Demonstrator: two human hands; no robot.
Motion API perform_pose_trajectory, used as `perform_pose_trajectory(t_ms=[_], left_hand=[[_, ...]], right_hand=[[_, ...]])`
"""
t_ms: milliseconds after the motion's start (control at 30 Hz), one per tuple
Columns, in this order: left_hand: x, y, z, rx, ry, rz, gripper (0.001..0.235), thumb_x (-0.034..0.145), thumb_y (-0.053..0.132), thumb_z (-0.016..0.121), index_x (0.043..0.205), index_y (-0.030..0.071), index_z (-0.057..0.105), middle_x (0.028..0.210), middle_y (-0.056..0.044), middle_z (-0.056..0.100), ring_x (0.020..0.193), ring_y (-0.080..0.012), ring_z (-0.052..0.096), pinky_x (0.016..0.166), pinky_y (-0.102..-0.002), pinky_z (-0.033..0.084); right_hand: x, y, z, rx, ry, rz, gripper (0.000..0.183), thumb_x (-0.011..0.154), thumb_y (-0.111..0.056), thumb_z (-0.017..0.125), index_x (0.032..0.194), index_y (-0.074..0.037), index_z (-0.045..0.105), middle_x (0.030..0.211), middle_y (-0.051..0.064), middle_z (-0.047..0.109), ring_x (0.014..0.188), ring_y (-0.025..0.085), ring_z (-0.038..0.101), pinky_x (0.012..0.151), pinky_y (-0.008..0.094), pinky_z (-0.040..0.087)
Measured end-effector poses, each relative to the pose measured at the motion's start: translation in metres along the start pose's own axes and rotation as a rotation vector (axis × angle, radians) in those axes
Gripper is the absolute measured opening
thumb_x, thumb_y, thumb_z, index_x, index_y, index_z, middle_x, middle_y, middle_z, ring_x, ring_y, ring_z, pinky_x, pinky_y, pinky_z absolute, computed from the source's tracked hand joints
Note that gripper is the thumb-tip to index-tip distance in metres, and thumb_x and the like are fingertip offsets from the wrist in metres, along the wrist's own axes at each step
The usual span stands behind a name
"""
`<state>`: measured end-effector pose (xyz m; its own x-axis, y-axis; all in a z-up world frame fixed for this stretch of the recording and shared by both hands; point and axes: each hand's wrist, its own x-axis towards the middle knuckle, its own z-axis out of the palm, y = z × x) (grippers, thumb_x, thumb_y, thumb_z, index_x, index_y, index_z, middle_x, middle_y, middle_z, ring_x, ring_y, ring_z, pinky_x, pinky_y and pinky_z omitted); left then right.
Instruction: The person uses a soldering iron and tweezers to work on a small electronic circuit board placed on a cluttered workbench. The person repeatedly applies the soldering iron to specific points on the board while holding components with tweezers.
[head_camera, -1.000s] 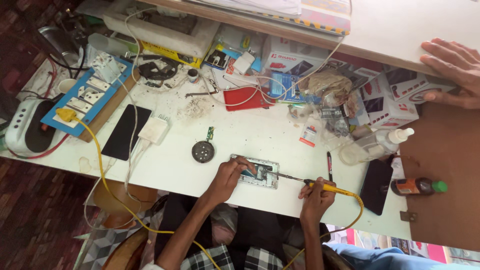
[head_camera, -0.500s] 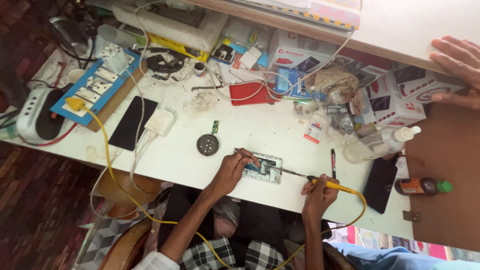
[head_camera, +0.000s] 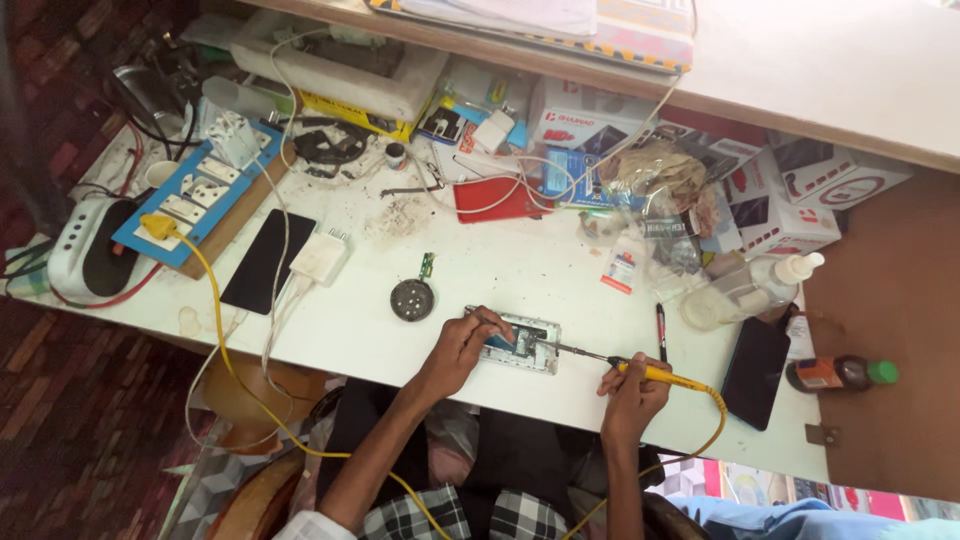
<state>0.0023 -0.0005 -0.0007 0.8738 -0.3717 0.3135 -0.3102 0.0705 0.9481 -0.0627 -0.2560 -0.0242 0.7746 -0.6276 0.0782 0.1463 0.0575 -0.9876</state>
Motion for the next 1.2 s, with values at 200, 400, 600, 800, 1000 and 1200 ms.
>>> perform_pose_trajectory(t_ms=[200,400,600,800,1000,1200], left_hand=[[-0.002,0.000,-0.001,0.039,0.008,0.009,0.024,0.107,0.007,0.046,0.100,-0.003,0.067,0.097,-0.012,0.074,0.089,-0.0222,0.067,0.089,-0.034,0.052],[-0.002,-0.002,0.000,-0.020,0.015,0.038,0.022,0.106,0.004,0.045,0.100,-0.004,0.064,0.098,-0.013,0.074,0.096,-0.0221,0.070,0.095,-0.034,0.053],[-0.002,-0.009,0.002,-0.101,0.001,0.007,0.020,0.110,0.007,0.043,0.106,-0.004,0.059,0.100,-0.012,0.074,0.099,-0.0202,0.070,0.097,-0.036,0.054],[-0.005,-0.016,0.000,-0.122,-0.044,0.049,0.025,0.112,0.010,0.037,0.108,-0.003,0.058,0.103,-0.012,0.072,0.099,-0.0203,0.069,0.099,-0.036,0.052],[-0.003,-0.016,0.002,-0.080,-0.022,0.013,0.026,0.112,0.006,0.035,0.108,-0.002,0.060,0.103,-0.012,0.072,0.100,-0.0203,0.068,0.099,-0.035,0.051],[-0.005,-0.013,0.001,-0.104,0.001,-0.071,0.025,0.107,0.003,0.040,0.104,-0.002,0.064,0.102,-0.009,0.074,0.081,-0.0110,0.058,0.080,-0.029,0.048]], right_hand=[[-0.001,0.002,0.000,0.036,-0.018,-0.014,0.016,0.110,-0.017,0.048,0.102,-0.003,0.043,0.064,0.008,0.055,0.051,0.012,0.051,0.047,0.025,0.041],[-0.001,0.001,-0.002,0.048,-0.005,0.023,0.017,0.110,-0.018,0.049,0.104,-0.003,0.043,0.065,0.008,0.055,0.051,0.012,0.051,0.048,0.025,0.042],[-0.002,0.000,-0.001,0.023,-0.012,0.005,0.017,0.110,-0.019,0.049,0.103,-0.004,0.044,0.063,0.008,0.053,0.050,0.012,0.050,0.047,0.024,0.041],[-0.002,0.001,-0.002,0.007,-0.006,-0.004,0.017,0.111,-0.018,0.049,0.104,-0.003,0.043,0.065,0.008,0.053,0.051,0.011,0.049,0.048,0.024,0.037],[-0.001,0.005,-0.003,0.054,-0.022,-0.036,0.017,0.111,-0.018,0.050,0.105,-0.003,0.045,0.064,0.006,0.049,0.050,0.012,0.049,0.048,0.026,0.042],[0.000,0.005,-0.004,0.029,-0.002,0.014,0.019,0.110,-0.019,0.051,0.102,-0.002,0.045,0.064,0.009,0.054,0.050,0.012,0.050,0.048,0.025,0.043]])
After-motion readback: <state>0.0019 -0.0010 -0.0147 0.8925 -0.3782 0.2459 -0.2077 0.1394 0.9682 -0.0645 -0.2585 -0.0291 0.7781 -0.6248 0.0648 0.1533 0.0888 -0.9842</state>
